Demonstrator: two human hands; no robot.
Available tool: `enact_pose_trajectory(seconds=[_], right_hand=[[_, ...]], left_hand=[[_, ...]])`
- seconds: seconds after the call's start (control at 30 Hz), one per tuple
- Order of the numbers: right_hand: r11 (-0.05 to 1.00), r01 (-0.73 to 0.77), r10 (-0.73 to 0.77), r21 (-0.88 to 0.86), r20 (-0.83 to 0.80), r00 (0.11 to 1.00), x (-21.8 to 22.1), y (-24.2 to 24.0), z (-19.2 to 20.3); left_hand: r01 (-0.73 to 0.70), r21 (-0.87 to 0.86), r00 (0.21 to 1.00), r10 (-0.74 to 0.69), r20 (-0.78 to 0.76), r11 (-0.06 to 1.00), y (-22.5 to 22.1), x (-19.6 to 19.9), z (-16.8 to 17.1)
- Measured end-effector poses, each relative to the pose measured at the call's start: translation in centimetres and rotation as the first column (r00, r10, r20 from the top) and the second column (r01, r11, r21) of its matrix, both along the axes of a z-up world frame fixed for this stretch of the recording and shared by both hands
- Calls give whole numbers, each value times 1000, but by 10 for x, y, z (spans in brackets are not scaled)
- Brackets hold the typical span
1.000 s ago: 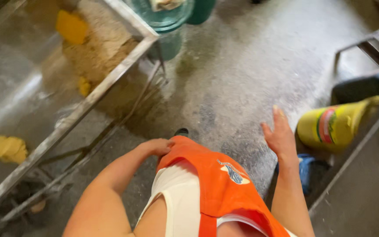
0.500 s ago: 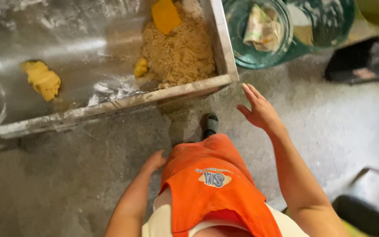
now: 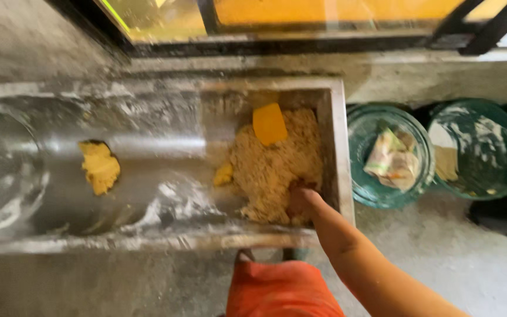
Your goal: The person rolls out pieces of yellow dough, folds them by hand, and places them onto a baking tray. The person then uses a scraper to clean the work surface.
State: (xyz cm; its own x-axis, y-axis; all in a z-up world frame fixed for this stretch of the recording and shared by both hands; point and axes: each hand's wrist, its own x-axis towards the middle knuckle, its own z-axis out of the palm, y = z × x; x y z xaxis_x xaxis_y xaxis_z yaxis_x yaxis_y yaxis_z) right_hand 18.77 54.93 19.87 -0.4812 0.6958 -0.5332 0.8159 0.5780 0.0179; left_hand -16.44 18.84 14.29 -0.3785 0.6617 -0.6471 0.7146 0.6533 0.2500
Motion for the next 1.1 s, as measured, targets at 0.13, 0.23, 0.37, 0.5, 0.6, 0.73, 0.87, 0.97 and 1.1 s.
enact_pose_trajectory(seconds=[0.13, 0.23, 0.37, 0.5, 0.6, 0.73, 0.87, 0.97, 1.1], right_hand=[[964, 195, -190, -180, 48, 981, -10, 37, -2], [951, 261, -255, -164, 60, 965, -22, 51, -14], [928, 345, -339, -139, 64, 939, 1, 65, -22], [915, 343, -359, -214, -37, 933, -4, 80, -28], [902, 367, -390, -226, -65, 919, 4, 84, -31], [914, 357, -382, -191, -112, 917, 3, 81, -15], [954, 236, -261, -187, -126, 957, 20, 41, 28], [968, 149, -202, -199, -280, 939, 44, 43, 76], [938, 328, -190, 109, -631, 752, 68, 77, 125]], left_hand=[[92, 94, 994, -97, 54, 991, 104, -25, 28], [129, 175, 984, -148, 100, 976, 137, -41, 35], [168, 221, 970, -201, 137, 961, 164, -57, 38], [105, 160, 991, -117, 65, 981, 177, -78, 27], [-12, 141, 999, 7, 38, 990, 154, -79, 8], [-158, 287, 987, 148, 56, 945, 101, -79, 5], [-263, 370, 959, 201, 199, 891, 43, -56, 22], [-329, 345, 937, 258, 236, 879, 33, -53, 37], [-354, 381, 928, 273, 252, 854, 13, -43, 34]])
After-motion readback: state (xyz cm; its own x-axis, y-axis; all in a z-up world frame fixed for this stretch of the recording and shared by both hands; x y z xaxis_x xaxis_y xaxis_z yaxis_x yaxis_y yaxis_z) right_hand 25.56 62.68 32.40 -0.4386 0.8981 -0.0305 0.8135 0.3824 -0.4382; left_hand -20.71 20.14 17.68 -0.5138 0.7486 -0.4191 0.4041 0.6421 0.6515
